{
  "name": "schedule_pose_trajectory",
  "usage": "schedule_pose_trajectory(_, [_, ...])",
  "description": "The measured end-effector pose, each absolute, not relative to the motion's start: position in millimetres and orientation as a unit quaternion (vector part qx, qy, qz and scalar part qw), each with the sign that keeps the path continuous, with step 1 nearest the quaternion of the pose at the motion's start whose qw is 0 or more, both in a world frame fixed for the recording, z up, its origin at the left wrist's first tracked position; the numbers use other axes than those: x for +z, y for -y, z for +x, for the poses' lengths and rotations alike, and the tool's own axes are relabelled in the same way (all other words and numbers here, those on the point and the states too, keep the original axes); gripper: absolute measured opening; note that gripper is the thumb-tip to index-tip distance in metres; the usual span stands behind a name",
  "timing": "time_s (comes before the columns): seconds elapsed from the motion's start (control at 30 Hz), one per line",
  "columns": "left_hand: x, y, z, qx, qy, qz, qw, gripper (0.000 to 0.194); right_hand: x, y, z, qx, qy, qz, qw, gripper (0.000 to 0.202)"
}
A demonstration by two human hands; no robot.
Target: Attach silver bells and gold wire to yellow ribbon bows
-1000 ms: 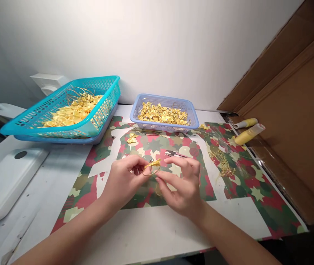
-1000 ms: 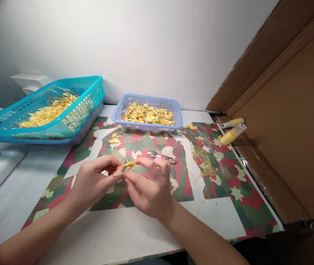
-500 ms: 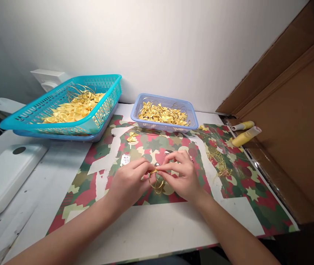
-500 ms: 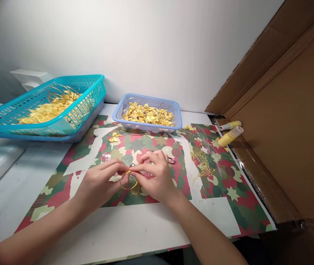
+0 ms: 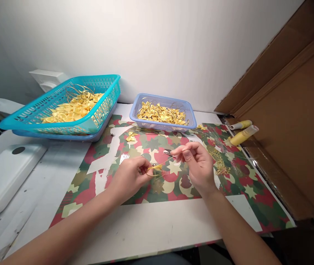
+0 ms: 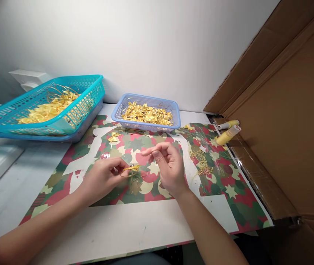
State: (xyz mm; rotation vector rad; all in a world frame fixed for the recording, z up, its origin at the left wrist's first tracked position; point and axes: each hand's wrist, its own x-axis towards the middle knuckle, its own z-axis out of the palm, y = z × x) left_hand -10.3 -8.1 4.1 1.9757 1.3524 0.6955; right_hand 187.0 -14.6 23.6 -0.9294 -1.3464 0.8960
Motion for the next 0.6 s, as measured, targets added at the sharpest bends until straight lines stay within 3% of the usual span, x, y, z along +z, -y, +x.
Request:
schedule_pose_trajectory(0.23, [0, 5, -11, 0.223, -0.538, 0.714, 0.389, 0.017, 61, 3, 203, 0.436, 0.54, -0.347, 0.631, 0.012])
schedule_pose_trajectory(0.4, [0, 3, -13, 0.215, -0.546, 0.708, 0.393, 0.018, 87, -9, 205, 0.415, 0.558, -0.34, 0.633, 0.018])
schedule_pose_trajectory(0.6, [0, 3, -15, 0.228, -0.534, 0.704, 0.409, 0.015, 102, -23, 211, 0.394, 0.551, -0.376, 0.633, 0.013])
